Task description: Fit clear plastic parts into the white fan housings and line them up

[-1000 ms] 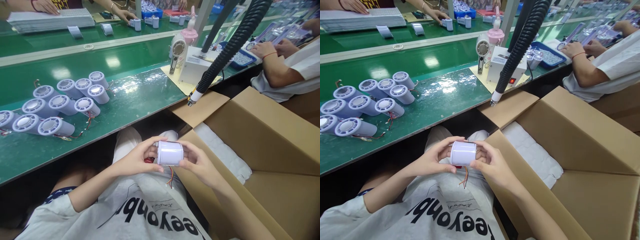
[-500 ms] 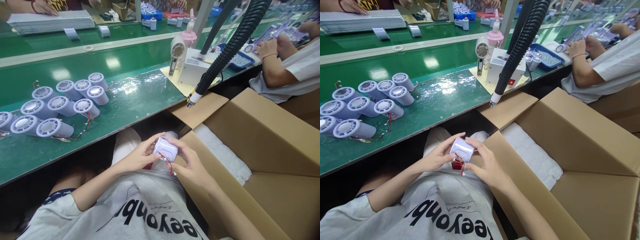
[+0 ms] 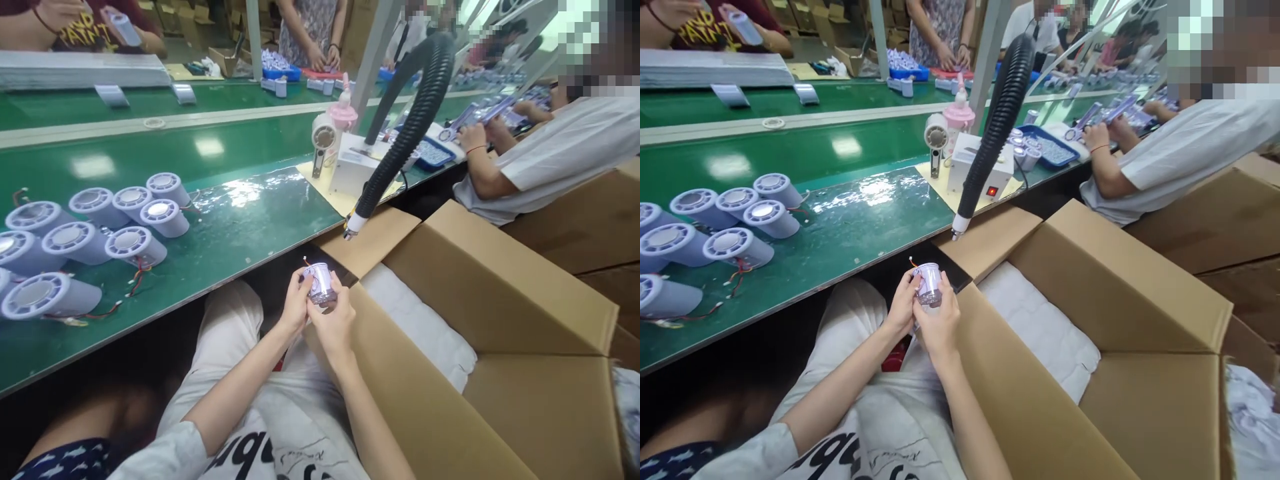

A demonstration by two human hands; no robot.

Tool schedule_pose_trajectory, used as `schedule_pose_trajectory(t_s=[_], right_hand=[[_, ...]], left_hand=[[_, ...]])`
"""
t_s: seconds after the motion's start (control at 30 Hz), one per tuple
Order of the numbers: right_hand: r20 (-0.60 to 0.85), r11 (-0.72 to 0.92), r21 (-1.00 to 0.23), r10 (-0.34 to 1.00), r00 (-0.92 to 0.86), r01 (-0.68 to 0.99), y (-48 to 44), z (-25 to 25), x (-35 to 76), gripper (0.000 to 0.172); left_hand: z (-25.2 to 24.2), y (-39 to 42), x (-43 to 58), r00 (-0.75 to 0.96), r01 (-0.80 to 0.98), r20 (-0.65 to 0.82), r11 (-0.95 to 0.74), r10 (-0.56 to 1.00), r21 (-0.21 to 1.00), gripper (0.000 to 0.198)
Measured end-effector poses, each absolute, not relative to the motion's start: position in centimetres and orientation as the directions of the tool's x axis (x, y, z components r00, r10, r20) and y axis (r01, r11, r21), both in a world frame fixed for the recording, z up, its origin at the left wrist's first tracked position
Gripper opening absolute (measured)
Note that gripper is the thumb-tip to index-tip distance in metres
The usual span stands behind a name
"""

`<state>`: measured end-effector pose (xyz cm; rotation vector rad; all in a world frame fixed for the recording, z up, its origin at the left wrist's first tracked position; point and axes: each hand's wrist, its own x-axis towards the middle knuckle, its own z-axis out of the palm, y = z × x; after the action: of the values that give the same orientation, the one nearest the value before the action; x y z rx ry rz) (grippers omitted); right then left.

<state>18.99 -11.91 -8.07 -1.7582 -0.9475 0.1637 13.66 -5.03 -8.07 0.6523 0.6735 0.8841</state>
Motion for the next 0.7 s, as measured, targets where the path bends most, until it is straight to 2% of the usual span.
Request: schedule_pose_trajectory(t_s=[0.23,0.4,0.6,0.7], right_hand=[[0.456,0.157,-0.878,0.565,0.688,0.453,-8.7,-10.6,22.8,0.047],[0.454,0.254,-0.891,0.509,0.731,0.376,-6.3,-11.2,24.1,0.045],[0.446,0.283,-0.895,0.569,0.691,0.344,-6.5,-11.1,24.6,0.047],[0.4,0.297,-0.916,0.701,0.59,0.269,-8.3,-10.1,25.3,0.052]], left_hand=[[-7.9,0.2,16.5,0.688,-0.388,-0.087,0.467,0.721,0.795,0.057],[-7.7,2.6,18.4,0.751,-0.342,-0.007,0.399,0.661,0.851,0.057],[-7.8,3.2,17.6,0.77,-0.298,0.029,0.32,0.637,0.899,0.055],[-6.8,3.1,15.3,0.802,-0.258,0.028,0.303,0.596,0.917,0.052]])
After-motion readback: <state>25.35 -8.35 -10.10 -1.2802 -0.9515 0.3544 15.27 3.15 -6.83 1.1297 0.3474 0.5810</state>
